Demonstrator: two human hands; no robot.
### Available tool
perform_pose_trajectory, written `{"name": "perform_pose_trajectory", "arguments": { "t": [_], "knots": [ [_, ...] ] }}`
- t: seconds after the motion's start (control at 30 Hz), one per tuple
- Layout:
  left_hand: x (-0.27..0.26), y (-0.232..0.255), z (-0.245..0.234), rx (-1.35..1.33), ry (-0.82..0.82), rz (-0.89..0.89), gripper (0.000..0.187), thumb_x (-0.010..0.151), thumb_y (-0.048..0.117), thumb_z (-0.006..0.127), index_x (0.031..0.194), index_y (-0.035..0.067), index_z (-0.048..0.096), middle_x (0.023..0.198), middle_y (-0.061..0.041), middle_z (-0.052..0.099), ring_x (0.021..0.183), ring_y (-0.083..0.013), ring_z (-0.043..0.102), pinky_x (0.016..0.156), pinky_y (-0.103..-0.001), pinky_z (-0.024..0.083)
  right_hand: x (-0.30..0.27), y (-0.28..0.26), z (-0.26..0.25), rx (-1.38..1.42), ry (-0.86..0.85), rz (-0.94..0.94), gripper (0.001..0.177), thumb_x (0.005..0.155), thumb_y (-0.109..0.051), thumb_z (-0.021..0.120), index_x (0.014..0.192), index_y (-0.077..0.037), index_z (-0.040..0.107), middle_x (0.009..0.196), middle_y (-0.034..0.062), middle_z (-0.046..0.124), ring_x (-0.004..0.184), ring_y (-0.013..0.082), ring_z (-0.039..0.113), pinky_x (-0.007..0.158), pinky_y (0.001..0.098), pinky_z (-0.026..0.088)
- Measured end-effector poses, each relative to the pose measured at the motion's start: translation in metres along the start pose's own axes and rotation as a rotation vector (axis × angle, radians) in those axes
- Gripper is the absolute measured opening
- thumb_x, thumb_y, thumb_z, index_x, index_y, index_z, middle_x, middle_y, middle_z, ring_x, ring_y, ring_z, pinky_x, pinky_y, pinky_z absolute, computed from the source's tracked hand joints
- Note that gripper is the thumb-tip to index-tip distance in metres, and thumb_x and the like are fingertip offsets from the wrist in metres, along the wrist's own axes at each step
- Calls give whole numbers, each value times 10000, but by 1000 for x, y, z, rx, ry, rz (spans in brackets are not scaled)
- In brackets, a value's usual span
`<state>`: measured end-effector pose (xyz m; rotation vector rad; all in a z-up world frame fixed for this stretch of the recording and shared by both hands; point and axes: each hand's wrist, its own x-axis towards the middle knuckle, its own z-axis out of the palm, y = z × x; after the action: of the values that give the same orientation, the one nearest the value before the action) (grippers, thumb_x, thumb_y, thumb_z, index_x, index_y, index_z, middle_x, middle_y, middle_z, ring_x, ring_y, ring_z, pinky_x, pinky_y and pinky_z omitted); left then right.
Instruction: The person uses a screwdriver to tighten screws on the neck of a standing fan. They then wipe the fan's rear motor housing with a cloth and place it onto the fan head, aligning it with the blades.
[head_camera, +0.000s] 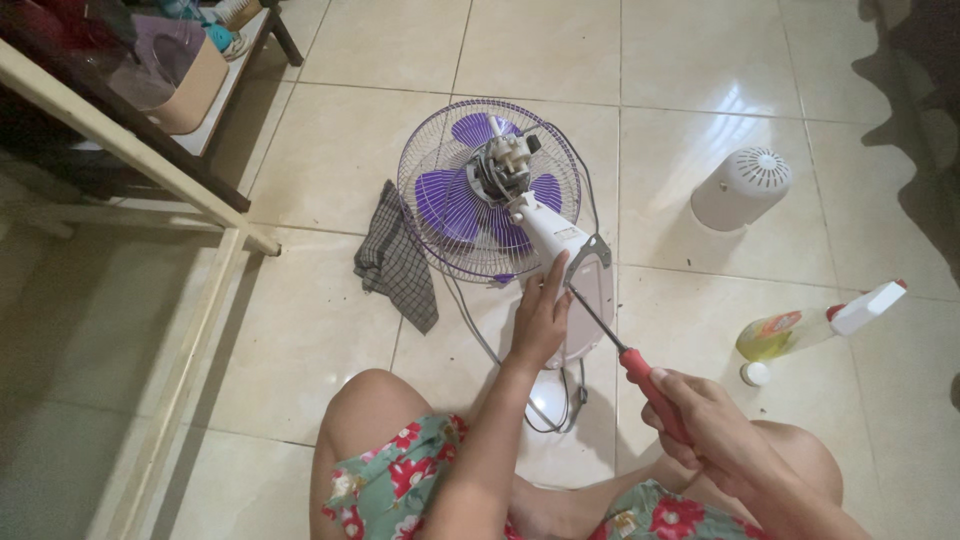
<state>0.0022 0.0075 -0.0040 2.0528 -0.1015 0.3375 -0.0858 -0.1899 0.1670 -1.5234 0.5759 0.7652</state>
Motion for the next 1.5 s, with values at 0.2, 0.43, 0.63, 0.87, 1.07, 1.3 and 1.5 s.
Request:
{"name": "perform_pose_trajectory", "arguments": {
  "t": [0.2, 0.43, 0.63, 0.87, 1.07, 1.3, 1.5],
  "knots": [
    [0, -1, -1, 8, -18, -20, 711, 1011, 130, 582, 1601, 371, 266, 1264, -189, 564, 1105, -383, 661, 887, -478, 560, 2, 3, -1, 12, -3, 7, 417, 1053, -356, 451, 1110, 28, 604, 696, 89, 532, 369, 128, 309, 328, 307, 197],
    [1, 0, -1, 8, -22, -35, 726, 997, 119, 583, 1598, 378, 268, 1275, -186, 559, 1117, -380, 660, 903, -475, 565, 3, 8, -2, 17, -14, 17, 434, 1063, -366, 459, 1109, 42, 601, 668, 67, 492, 373, 119, 299, 337, 303, 190],
    [-3, -2, -6, -39, -40, -68, 727, 984, 95, 593, 1592, 356, 293, 1300, -178, 565, 1116, -393, 664, 909, -479, 559, -2, 15, 8, -66, 0, -50, 440, 1053, -363, 477, 1201, 23, 627, 622, 42, 432, 386, 115, 286, 349, 297, 197],
    [-5, -5, -12, -74, -25, -31, 784, 927, 34, 582, 1602, 320, 305, 1357, -192, 554, 1169, -418, 642, 926, -482, 548, -30, 8, 2, -317, 74, -148, 472, 1014, -405, 567, 1287, -36, 676, 684, 36, 539, 521, 111, 419, 457, 284, 329],
    [-5, -9, -9, -94, -20, -29, 719, 987, 136, 640, 1595, 310, 299, 1401, -204, 531, 1250, -425, 594, 972, -482, 525, -25, 15, -54, -481, 442, -322, 467, 990, -436, 542, 1313, -136, 695, 783, 85, 705, 617, 167, 570, 561, 325, 465],
    [-5, -7, -10, -100, -13, -12, 710, 984, 141, 633, 1591, 301, 302, 1427, -195, 525, 1266, -426, 583, 993, -486, 518, 108, 71, -130, -753, 707, -477, 454, 1053, -347, 503, 1457, -149, 562, 1034, 229, 741, 1041, 448, 687, 901, 524, 511],
    [-1, -3, -10, -115, -102, -114, 680, 1017, 157, 594, 1602, 310, 284, 1468, -181, 478, 1322, -381, 545, 1074, -467, 470, 242, 134, -149, -854, 709, -469, 525, 966, -145, 511, 1480, -57, 453, 1213, 340, 643, 1125, 534, 607, 961, 586, 471]
  ]
}}
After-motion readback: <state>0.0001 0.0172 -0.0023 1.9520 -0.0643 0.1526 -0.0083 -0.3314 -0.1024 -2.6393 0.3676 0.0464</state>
